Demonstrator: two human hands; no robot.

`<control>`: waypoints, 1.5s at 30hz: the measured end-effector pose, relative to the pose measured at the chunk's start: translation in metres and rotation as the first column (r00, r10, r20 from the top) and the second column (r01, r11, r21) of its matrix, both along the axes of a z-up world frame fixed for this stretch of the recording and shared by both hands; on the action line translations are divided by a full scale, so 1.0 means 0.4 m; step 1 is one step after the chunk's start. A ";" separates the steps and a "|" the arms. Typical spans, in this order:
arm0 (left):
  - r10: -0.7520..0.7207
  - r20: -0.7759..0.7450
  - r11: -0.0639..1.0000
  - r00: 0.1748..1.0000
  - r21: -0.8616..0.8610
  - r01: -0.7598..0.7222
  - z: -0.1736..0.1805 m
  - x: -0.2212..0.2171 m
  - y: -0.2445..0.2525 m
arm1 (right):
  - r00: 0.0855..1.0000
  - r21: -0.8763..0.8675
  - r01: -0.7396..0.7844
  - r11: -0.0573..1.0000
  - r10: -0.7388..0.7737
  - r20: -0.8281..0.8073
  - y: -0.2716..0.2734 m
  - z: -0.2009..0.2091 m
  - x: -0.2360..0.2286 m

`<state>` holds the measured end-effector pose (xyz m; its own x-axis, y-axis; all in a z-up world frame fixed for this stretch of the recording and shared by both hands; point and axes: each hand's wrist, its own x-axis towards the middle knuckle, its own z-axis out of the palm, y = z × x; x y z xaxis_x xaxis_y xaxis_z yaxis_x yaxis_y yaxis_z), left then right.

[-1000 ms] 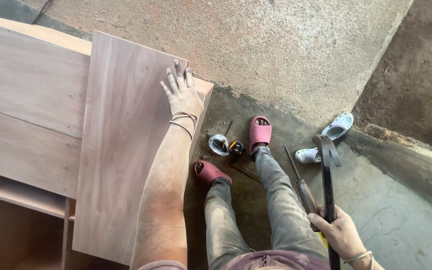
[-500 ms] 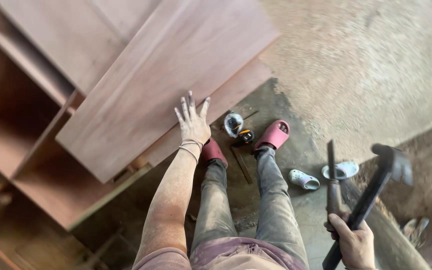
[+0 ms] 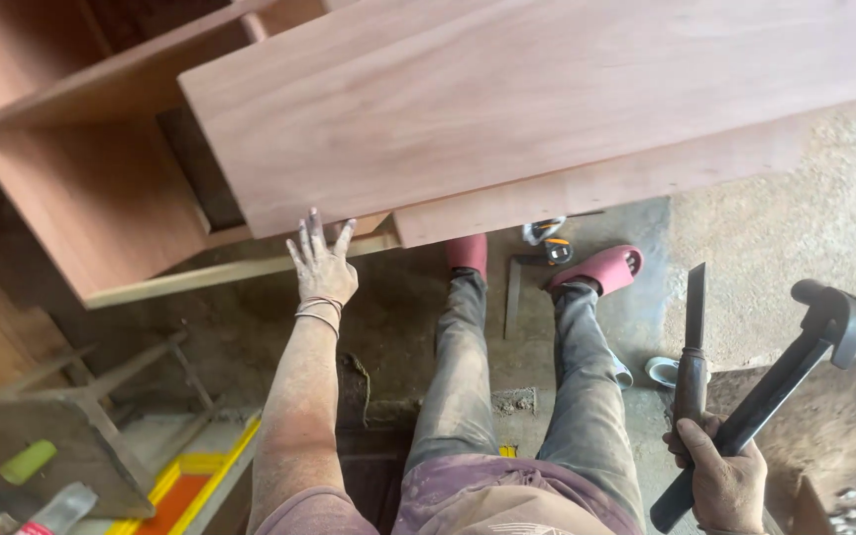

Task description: The person assembles a wooden cabinet on the workshop floor. They fit a long wooden rail into the shelf unit, position a large panel on top, and hammer nails along the edges using a claw hammer, then press and align the panels and reposition the unit.

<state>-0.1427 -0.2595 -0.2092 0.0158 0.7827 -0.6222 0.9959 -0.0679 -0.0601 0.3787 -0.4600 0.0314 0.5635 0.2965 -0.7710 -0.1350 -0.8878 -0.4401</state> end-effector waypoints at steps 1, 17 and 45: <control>0.020 0.000 1.000 1.000 -0.005 -0.020 -0.002 -0.054 -0.011 | 1.000 -0.005 -0.020 1.000 0.020 0.000 0.011 0.000 -0.037; 0.499 0.198 0.830 0.844 0.170 -0.531 -0.068 -0.380 -0.106 | 0.923 -0.124 -0.384 0.915 0.376 -0.084 0.205 0.065 -0.384; 0.783 0.538 0.361 0.312 0.015 -0.932 -0.138 -0.228 0.066 | 0.889 -0.294 -0.453 0.841 0.450 -0.084 0.029 0.068 -0.027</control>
